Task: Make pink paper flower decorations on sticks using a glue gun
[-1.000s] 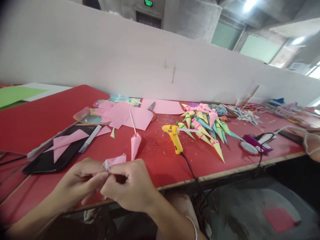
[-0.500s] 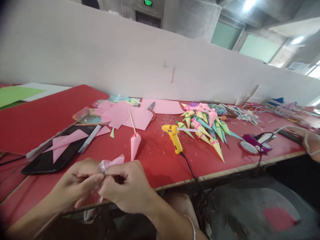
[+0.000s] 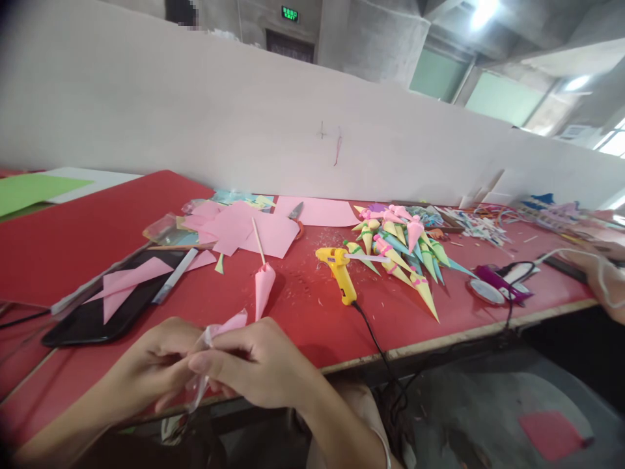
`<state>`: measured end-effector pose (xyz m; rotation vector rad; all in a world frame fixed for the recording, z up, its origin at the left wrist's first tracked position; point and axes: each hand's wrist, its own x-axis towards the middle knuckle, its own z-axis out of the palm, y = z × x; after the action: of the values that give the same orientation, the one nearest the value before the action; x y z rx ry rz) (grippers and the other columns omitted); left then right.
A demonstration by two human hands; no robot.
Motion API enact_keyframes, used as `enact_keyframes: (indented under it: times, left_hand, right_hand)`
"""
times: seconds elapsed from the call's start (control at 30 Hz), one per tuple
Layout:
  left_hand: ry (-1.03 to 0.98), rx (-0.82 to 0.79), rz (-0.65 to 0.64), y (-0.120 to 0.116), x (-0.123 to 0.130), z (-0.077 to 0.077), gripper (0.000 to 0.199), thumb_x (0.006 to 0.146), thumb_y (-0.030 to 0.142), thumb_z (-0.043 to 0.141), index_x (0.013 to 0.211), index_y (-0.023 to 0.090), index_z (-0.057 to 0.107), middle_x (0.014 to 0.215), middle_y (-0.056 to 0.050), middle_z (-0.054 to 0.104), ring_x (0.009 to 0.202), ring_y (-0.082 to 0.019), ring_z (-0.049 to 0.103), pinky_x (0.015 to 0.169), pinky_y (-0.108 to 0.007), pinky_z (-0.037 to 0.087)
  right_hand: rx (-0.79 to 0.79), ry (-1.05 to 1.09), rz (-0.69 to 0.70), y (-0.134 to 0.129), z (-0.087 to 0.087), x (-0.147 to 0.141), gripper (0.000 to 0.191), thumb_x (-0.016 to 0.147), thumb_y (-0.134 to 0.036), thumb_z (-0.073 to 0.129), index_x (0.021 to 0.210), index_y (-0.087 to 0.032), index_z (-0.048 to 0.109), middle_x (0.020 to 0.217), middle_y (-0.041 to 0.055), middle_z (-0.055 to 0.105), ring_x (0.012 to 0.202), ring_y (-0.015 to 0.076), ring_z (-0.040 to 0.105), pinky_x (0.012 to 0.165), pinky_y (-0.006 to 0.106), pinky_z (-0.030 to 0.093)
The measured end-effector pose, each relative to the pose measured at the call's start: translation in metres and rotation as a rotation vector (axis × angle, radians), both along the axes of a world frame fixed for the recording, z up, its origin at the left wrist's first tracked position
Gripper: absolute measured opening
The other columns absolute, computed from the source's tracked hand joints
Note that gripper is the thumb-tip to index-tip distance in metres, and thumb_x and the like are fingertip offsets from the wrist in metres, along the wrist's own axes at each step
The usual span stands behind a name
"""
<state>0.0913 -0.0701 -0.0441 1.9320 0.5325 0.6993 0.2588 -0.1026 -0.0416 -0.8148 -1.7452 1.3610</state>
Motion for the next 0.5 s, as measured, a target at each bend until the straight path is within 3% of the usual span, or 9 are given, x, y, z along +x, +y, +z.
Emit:
enact_keyframes:
  times: [0.13, 0.23, 0.37, 0.5]
  left_hand:
    - [0.05, -0.022, -0.039, -0.0023, -0.0027, 0.0001, 0.044, 0.088, 0.045, 0.049, 0.06, 0.016, 0.067, 0.032, 0.004, 0.047, 0.03, -0.007, 0.043, 0.037, -0.017, 0.037]
    - [0.041, -0.01, -0.077, -0.004, -0.0047, 0.0012, 0.047, 0.09, 0.046, 0.044, 0.06, 0.017, 0.066, 0.031, 0.004, 0.046, 0.027, -0.007, 0.039, 0.037, -0.018, 0.037]
    - [0.077, 0.103, -0.1, -0.0044, -0.0058, 0.0051, 0.04, 0.09, 0.036, 0.044, 0.059, 0.02, 0.062, 0.03, 0.005, 0.046, 0.03, -0.008, 0.042, 0.047, -0.021, 0.042]
    - [0.172, 0.286, -0.041, -0.002, -0.0071, 0.0066, 0.031, 0.085, 0.016, 0.042, 0.055, 0.019, 0.051, 0.035, 0.008, 0.051, 0.036, -0.006, 0.045, 0.07, -0.024, 0.045]
  right_hand:
    - [-0.131, 0.103, 0.126, 0.0007, -0.0022, 0.0026, 0.046, 0.086, -0.053, 0.047, 0.058, -0.016, 0.051, 0.049, -0.0047, 0.045, 0.042, 0.0046, 0.041, 0.04, 0.016, 0.031]
    - [-0.095, 0.142, 0.15, -0.0002, -0.0028, 0.0016, 0.045, 0.087, -0.049, 0.047, 0.056, -0.017, 0.05, 0.049, -0.0045, 0.044, 0.042, 0.0045, 0.041, 0.04, 0.016, 0.031]
    - [-0.071, 0.162, 0.169, -0.0001, -0.0047, -0.0025, 0.043, 0.089, -0.038, 0.043, 0.051, -0.017, 0.046, 0.045, -0.005, 0.042, 0.039, 0.0043, 0.037, 0.04, 0.017, 0.031]
    - [-0.047, 0.056, 0.018, 0.0002, -0.005, -0.0054, 0.038, 0.084, -0.028, 0.047, 0.048, -0.017, 0.041, 0.045, -0.0065, 0.037, 0.041, 0.0041, 0.032, 0.04, 0.018, 0.025]
